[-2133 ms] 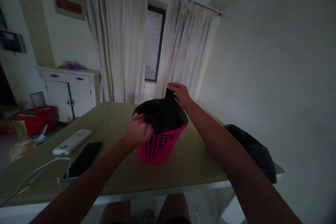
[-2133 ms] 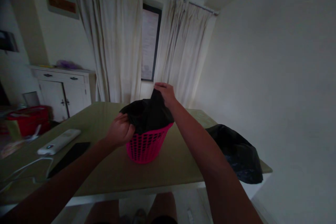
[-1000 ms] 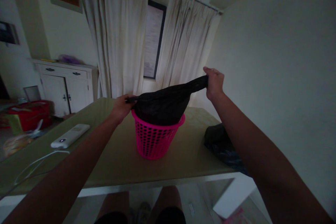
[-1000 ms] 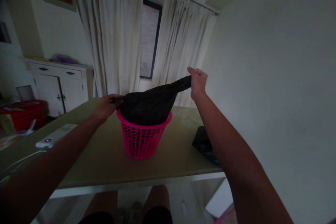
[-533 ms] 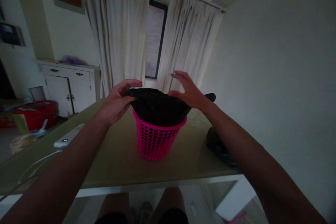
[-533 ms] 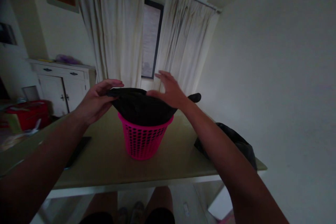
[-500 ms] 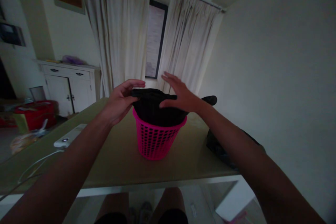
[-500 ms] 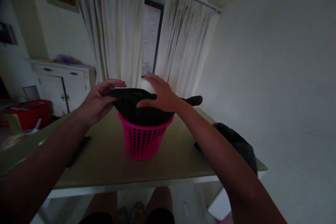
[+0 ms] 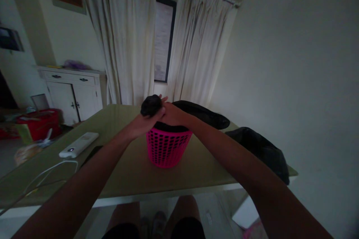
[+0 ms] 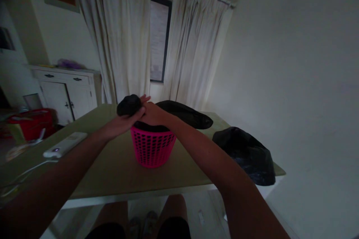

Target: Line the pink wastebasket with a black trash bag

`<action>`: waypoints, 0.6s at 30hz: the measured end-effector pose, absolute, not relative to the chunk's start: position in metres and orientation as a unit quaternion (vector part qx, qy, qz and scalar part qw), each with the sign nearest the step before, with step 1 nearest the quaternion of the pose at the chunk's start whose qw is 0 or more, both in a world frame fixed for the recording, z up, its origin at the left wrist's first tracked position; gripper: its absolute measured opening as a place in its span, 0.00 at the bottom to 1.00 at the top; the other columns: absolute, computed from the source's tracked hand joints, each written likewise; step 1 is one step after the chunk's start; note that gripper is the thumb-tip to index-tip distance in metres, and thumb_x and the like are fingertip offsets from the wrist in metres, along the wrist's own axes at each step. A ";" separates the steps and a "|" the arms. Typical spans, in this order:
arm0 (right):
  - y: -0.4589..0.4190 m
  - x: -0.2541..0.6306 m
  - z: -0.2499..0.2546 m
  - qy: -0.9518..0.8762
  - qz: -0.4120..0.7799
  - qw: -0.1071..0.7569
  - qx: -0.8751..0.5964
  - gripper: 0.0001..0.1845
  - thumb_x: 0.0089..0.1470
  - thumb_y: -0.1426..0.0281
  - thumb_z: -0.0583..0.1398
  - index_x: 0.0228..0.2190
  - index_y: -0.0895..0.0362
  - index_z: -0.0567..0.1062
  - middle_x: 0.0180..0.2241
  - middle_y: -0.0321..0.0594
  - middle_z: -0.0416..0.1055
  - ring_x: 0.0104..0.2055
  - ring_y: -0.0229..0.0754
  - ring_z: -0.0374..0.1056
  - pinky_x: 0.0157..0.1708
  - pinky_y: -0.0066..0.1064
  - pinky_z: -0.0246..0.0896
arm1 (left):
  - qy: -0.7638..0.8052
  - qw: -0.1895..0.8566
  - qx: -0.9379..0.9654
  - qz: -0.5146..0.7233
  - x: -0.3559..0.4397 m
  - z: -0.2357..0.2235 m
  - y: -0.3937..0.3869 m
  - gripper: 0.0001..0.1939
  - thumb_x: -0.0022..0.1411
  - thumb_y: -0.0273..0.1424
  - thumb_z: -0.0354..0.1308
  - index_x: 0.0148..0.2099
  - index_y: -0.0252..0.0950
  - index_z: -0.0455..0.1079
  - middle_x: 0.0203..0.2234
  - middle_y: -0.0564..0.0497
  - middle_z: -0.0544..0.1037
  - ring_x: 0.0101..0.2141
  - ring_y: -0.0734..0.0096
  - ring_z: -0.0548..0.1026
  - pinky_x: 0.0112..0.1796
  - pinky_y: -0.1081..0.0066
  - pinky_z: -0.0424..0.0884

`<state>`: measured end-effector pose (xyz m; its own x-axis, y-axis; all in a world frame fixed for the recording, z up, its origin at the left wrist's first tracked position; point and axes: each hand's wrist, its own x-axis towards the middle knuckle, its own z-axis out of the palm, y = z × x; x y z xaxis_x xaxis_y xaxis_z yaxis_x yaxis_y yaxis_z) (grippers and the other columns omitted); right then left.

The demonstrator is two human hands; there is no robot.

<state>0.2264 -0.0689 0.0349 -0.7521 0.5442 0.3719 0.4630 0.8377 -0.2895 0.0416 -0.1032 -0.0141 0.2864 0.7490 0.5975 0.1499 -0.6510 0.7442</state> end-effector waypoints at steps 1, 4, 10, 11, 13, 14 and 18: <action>-0.070 0.228 0.036 -0.939 0.071 0.214 -0.259 0.14 0.57 0.65 0.70 0.45 0.54 0.82 0.50 0.43 0.82 0.53 0.52 0.76 0.57 0.42 0.68 | 0.302 0.314 0.720 0.540 0.052 -0.014 -0.103 0.31 0.67 0.60 0.62 0.58 0.43 0.78 0.66 0.40 0.77 0.71 0.45 0.67 0.70 0.45 0.63; -0.068 0.259 0.045 -0.933 0.014 0.177 -0.313 0.29 0.44 0.58 0.79 0.47 0.52 0.83 0.51 0.46 0.81 0.56 0.59 0.75 0.62 0.52 0.64 | 0.283 0.402 0.612 0.619 0.067 -0.009 -0.105 0.30 0.70 0.63 0.54 0.45 0.41 0.75 0.47 0.41 0.86 0.54 0.51 0.82 0.60 0.49 0.75; -0.058 0.354 0.086 -0.826 0.054 0.275 -0.489 0.21 0.31 0.80 0.80 0.16 0.54 0.75 0.18 0.30 0.67 0.28 0.39 0.66 0.45 0.38 0.63 | 0.335 0.352 0.658 0.576 0.065 0.006 -0.097 0.28 0.62 0.63 0.65 0.38 0.42 0.71 0.22 0.54 0.73 0.31 0.58 0.79 0.41 0.58 0.78; -0.061 0.360 0.095 -0.817 0.079 0.292 -0.491 0.22 0.31 0.83 0.79 0.14 0.54 0.74 0.16 0.28 0.64 0.25 0.36 0.62 0.41 0.35 0.62 | 0.359 0.301 0.698 0.541 0.068 0.008 -0.095 0.26 0.60 0.60 0.68 0.39 0.41 0.74 0.24 0.52 0.76 0.33 0.56 0.80 0.40 0.58 0.78; -0.074 0.364 0.112 -0.818 0.114 0.298 -0.478 0.19 0.33 0.84 0.78 0.17 0.54 0.77 0.16 0.28 0.66 0.23 0.35 0.61 0.36 0.33 0.61 | 0.394 0.194 0.766 0.468 0.075 0.011 -0.089 0.22 0.57 0.53 0.71 0.39 0.40 0.77 0.29 0.48 0.80 0.37 0.51 0.82 0.39 0.58 0.76; -0.081 0.365 0.120 -0.823 0.130 0.303 -0.463 0.15 0.36 0.81 0.78 0.21 0.54 0.81 0.20 0.30 0.72 0.25 0.36 0.65 0.36 0.33 0.63 | 0.408 0.149 0.786 0.440 0.079 0.012 -0.086 0.19 0.57 0.50 0.71 0.37 0.40 0.78 0.29 0.47 0.80 0.37 0.49 0.82 0.39 0.58 0.76; -0.099 0.377 0.129 -0.792 0.270 0.430 -0.340 0.33 0.43 0.69 0.77 0.53 0.46 0.83 0.53 0.35 0.82 0.56 0.47 0.76 0.56 0.40 0.72 | 0.429 0.090 0.778 0.450 0.082 0.009 -0.073 0.13 0.61 0.44 0.66 0.34 0.40 0.78 0.30 0.44 0.81 0.37 0.47 0.82 0.39 0.56 0.75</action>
<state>0.3768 -0.0992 0.1289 -0.4000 0.7704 0.4964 0.3058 0.6228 -0.7201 0.0820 -0.0733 0.0087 0.2268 0.7483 0.6234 0.5865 -0.6159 0.5259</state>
